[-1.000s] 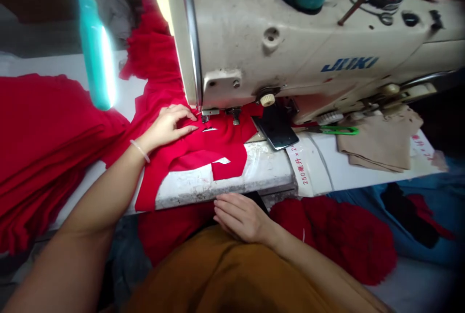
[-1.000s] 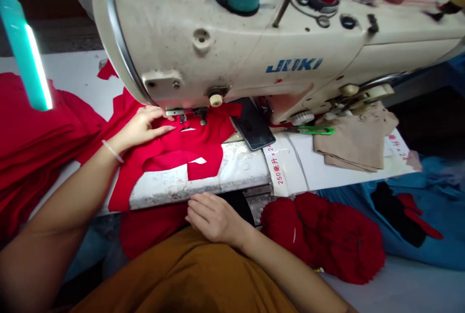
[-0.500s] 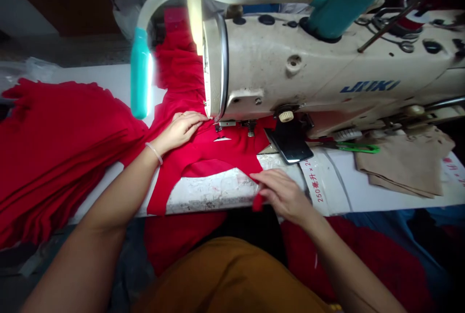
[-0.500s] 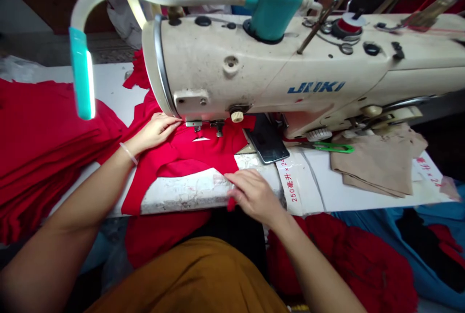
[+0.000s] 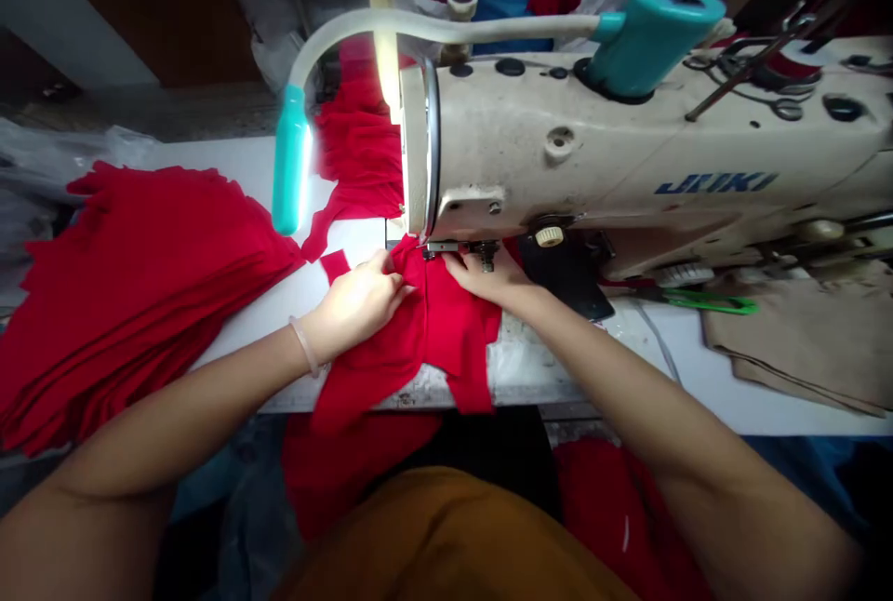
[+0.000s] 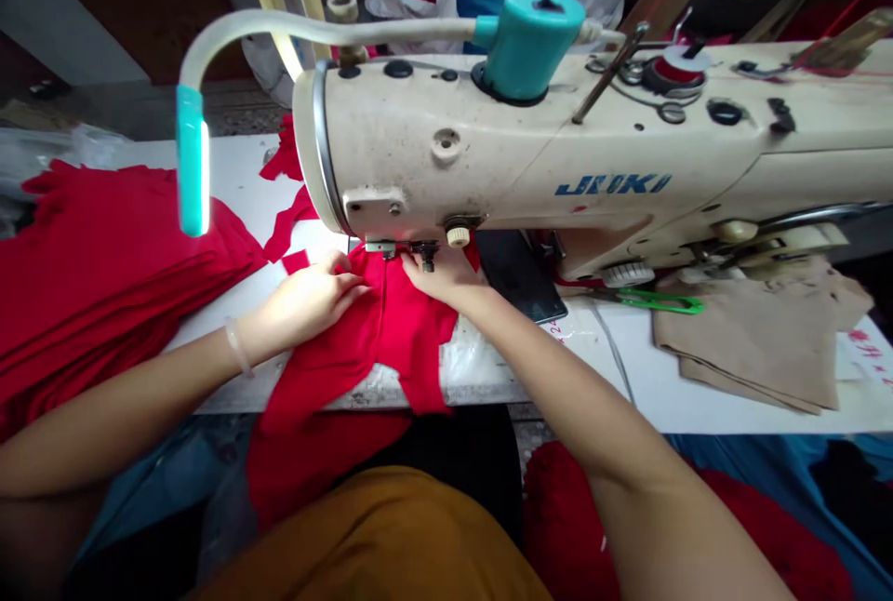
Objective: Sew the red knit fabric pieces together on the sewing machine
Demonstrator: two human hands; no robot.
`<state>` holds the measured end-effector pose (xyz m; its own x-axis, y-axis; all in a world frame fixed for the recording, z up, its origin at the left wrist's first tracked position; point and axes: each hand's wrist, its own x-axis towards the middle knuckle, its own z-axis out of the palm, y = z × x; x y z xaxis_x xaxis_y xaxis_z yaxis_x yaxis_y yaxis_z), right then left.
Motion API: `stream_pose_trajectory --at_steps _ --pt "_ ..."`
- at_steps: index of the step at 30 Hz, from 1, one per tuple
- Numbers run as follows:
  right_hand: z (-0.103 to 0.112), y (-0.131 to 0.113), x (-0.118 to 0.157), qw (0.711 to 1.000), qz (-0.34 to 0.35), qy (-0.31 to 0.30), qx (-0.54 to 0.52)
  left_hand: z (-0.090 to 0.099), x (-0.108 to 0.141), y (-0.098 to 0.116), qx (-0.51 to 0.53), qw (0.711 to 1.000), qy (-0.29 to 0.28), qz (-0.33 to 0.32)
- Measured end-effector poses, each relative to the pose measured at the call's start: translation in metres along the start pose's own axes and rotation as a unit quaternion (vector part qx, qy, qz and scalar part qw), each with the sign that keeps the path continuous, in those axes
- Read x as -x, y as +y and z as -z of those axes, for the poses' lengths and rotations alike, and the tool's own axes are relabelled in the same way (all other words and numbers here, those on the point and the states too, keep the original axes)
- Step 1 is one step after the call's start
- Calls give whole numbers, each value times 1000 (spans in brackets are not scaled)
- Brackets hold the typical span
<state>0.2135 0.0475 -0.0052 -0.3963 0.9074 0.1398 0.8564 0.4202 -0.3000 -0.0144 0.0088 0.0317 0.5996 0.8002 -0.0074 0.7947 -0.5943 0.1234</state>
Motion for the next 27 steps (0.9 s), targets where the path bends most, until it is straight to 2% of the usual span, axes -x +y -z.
stream_pose_trajectory --at_steps 3,5,9,15,17,22,24,27 --pt "-2 -9 23 999 30 1 -27 -10 -9 -2 8 996 47 -76" --pt "-2 -14 36 997 57 -6 -44 -20 -10 -4 42 992 64 -98" --pt "-2 -18 40 997 58 -14 -41 -33 -6 -4 80 989 93 -84" --pt "-5 -21 31 999 12 -32 23 -35 -9 -9 97 985 117 -84" --pt "-5 -21 37 999 41 -10 20 -34 -8 -10 106 983 119 -93" --pt "-5 -20 59 982 175 74 4 -30 -1 -5 106 986 82 -104" --pt "-3 -21 64 976 196 96 10 -28 -4 -4 96 989 69 -92" --pt "-1 -24 66 974 209 90 11 -23 -13 -6 88 991 65 -79"
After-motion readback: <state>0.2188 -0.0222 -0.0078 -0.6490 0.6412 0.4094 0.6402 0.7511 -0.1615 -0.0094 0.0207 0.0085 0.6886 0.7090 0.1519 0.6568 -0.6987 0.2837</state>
